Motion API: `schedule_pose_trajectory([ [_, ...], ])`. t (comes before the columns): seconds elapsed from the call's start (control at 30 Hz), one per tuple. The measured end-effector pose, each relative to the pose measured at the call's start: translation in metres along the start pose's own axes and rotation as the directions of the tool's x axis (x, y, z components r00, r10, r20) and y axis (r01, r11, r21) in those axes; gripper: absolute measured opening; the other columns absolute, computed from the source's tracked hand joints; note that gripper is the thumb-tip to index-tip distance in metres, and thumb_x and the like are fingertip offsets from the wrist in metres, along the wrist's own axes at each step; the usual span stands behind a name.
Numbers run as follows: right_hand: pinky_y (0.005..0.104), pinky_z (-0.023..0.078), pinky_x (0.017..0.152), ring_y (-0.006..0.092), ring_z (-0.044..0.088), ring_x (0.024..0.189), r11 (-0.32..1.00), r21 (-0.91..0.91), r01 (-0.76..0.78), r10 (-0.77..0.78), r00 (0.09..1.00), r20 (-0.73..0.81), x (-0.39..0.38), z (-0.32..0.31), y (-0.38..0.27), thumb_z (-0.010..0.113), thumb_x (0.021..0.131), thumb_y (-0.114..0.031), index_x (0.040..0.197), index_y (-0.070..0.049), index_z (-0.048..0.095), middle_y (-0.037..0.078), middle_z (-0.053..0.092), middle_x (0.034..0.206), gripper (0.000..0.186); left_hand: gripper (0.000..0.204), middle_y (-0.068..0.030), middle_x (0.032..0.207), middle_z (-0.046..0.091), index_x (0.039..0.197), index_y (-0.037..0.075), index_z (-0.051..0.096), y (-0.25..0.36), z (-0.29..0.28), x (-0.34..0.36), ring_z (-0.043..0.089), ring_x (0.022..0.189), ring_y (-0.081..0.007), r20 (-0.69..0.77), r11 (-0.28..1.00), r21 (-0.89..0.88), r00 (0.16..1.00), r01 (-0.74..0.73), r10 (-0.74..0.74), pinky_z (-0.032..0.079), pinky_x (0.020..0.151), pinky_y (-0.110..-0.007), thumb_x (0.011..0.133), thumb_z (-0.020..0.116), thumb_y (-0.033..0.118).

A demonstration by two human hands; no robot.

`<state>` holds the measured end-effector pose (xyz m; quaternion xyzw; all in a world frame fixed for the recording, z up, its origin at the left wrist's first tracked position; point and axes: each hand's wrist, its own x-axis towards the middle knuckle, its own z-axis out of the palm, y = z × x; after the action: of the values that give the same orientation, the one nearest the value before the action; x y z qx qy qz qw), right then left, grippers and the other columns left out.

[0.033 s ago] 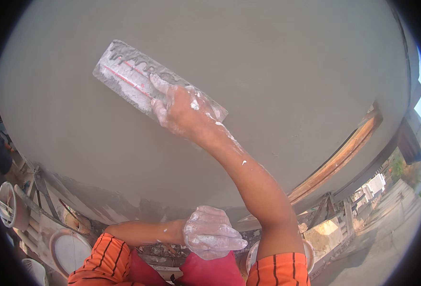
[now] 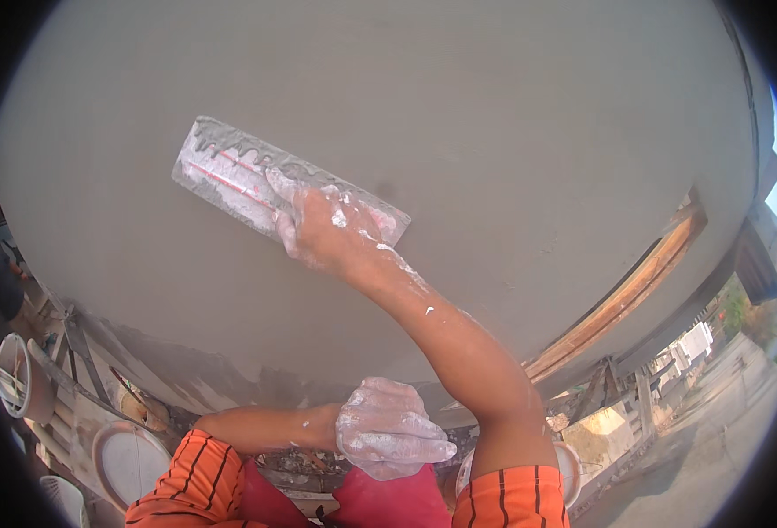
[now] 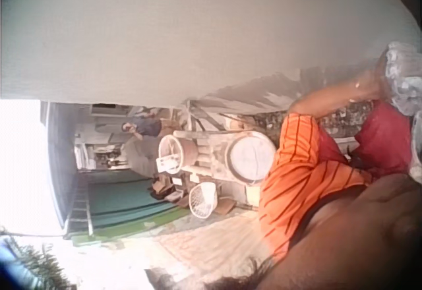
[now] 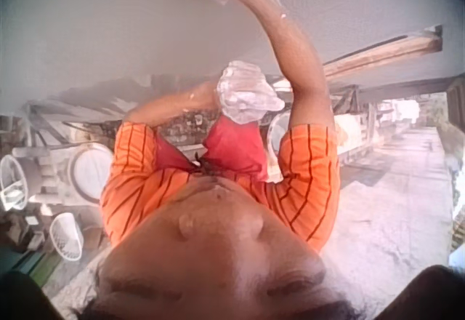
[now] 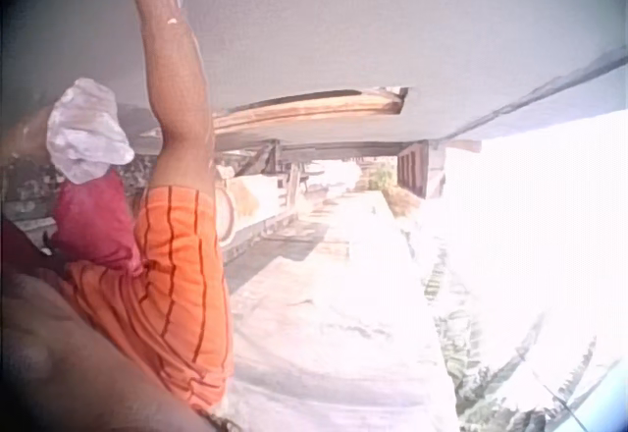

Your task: The person applies plaster to a wall using a trowel and a hawk. They repeatedly scoop plaster from a bucket, transfer it to the hawk, and smooth it onto the wall surface.

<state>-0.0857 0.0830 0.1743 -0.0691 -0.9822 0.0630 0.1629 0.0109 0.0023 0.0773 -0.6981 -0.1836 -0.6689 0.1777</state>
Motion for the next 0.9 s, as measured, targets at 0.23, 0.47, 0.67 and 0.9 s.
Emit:
schedule_pose_trajectory([
  [0.23,0.0466,0.042,0.096,0.0389,0.057,0.104,0.998,-0.045,-0.033,0.052,0.850,0.524,-0.100,0.166,0.077,0.051,0.084,-0.036,0.131,-0.013,0.048,0.018,0.062,0.111,0.053,0.034,-0.0062,0.078,0.062,0.097,0.003,0.068,0.023,0.000,0.020,0.057,0.058,-0.0204,0.010,0.997,-0.004,0.997,-0.078,0.078,0.046,0.050,-0.029,0.063,0.068,0.006],
  [0.47,0.0325,0.038,0.081,0.0247,0.047,0.091,0.730,0.683,0.013,0.364,0.839,-0.405,-0.138,-0.022,0.156,0.057,0.085,-0.028,0.125,-0.009,0.054,0.010,0.049,0.101,0.045,0.029,-0.0023,0.075,0.061,0.094,0.007,0.068,0.010,-0.014,-0.003,0.057,0.055,-0.0173,0.142,0.994,0.056,0.984,0.096,-0.104,0.048,0.050,-0.030,0.065,0.065,0.005],
  [0.67,0.0178,0.030,0.049,0.0025,0.032,0.050,0.787,0.602,0.131,0.409,0.619,-0.670,-0.100,-0.278,0.279,0.052,0.092,-0.029,0.127,-0.005,0.051,-0.008,0.031,0.062,0.043,0.026,-0.0033,0.078,0.060,0.094,0.007,0.067,0.003,0.029,-0.038,0.058,0.061,-0.0177,0.365,0.982,-0.084,0.922,0.170,-0.128,0.048,0.053,-0.029,0.067,0.066,0.010],
  [0.9,0.0341,0.054,0.074,0.0218,0.064,0.098,0.995,0.091,-0.052,0.096,0.789,-0.607,-0.090,-0.236,0.263,0.056,0.086,-0.029,0.127,-0.006,0.053,0.021,0.064,0.106,0.047,0.024,-0.0015,0.080,0.060,0.092,0.007,0.069,-0.013,0.058,-0.077,0.056,0.060,-0.0132,0.452,0.931,-0.150,0.861,0.332,-0.235,0.045,0.050,-0.025,0.068,0.065,0.011],
])
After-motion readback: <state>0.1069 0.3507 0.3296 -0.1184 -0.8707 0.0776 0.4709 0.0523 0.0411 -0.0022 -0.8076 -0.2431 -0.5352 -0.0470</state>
